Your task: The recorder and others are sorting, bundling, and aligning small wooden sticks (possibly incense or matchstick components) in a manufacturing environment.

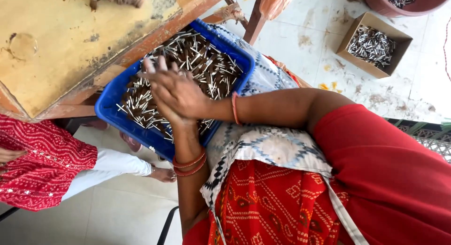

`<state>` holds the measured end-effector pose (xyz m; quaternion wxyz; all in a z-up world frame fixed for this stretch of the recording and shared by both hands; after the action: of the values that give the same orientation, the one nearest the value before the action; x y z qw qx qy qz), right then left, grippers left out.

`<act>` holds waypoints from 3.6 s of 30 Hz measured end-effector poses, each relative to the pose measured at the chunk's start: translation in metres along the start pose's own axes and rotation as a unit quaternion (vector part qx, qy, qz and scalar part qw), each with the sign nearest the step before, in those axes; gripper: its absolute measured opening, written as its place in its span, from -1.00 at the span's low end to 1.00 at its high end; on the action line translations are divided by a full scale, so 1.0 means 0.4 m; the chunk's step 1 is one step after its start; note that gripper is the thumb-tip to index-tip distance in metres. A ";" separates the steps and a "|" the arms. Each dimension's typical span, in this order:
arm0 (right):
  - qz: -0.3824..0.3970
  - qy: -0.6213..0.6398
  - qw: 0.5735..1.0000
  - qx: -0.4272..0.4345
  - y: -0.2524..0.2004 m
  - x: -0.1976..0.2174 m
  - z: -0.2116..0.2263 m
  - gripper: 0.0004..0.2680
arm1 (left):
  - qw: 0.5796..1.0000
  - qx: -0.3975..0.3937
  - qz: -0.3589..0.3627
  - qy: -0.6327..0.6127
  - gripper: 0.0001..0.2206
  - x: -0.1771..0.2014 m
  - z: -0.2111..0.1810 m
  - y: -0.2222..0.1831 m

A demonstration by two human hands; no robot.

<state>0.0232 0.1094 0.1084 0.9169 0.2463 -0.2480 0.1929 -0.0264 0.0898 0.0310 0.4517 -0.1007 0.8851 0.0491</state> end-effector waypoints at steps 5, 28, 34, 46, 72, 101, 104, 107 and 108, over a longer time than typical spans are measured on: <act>0.019 -0.029 0.997 -0.063 0.034 0.032 -0.035 -0.68 | 0.984 0.053 0.024 -0.166 -0.43 -0.025 0.045 -0.001; 0.028 -0.040 0.997 -0.052 0.005 -0.003 0.002 -0.67 | 0.985 0.022 0.084 -0.147 -0.43 -0.062 0.004 0.006; 0.060 -0.037 0.995 -0.078 0.029 -0.011 -0.041 -0.67 | 0.971 0.053 0.034 -0.230 -0.41 -0.022 0.034 -0.009; 0.051 -0.067 0.996 -0.029 -0.001 -0.005 0.003 -0.66 | 0.991 0.027 0.015 -0.131 -0.47 -0.037 0.016 -0.012; 0.027 -0.026 0.995 -0.093 0.041 -0.049 -0.114 -0.68 | 0.971 0.066 0.030 -0.229 -0.48 0.001 0.037 -0.006; 0.044 -0.079 0.992 -0.093 0.052 -0.126 -0.166 -0.66 | 0.979 0.101 0.025 -0.173 -0.33 -0.044 0.027 -0.024; 0.058 -0.119 0.987 -0.089 0.017 -0.063 -0.043 -0.67 | 0.968 0.088 0.053 -0.229 -0.34 -0.026 0.011 -0.015; 0.036 -0.094 0.993 -0.066 -0.007 -0.020 0.030 -0.62 | 0.997 0.032 0.063 -0.039 -0.34 -0.024 -0.025 -0.002; 0.040 -0.088 0.993 -0.064 0.020 -0.015 0.004 -0.62 | 0.997 0.029 0.058 -0.035 -0.34 -0.022 -0.019 -0.013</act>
<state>0.0141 0.1135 0.1092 0.8968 0.1926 -0.3497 0.1905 -0.0262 0.0843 0.0426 0.4817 -0.0347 0.8740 0.0532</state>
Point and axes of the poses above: each hand's wrist, its own y-axis towards the middle knuckle, its own x-axis out of the back of the hand, z = x × y, the point moved 9 cm from there along y, towards the middle knuckle, and after that the axes turned 6 degrees about y, right-handed, at the moved point
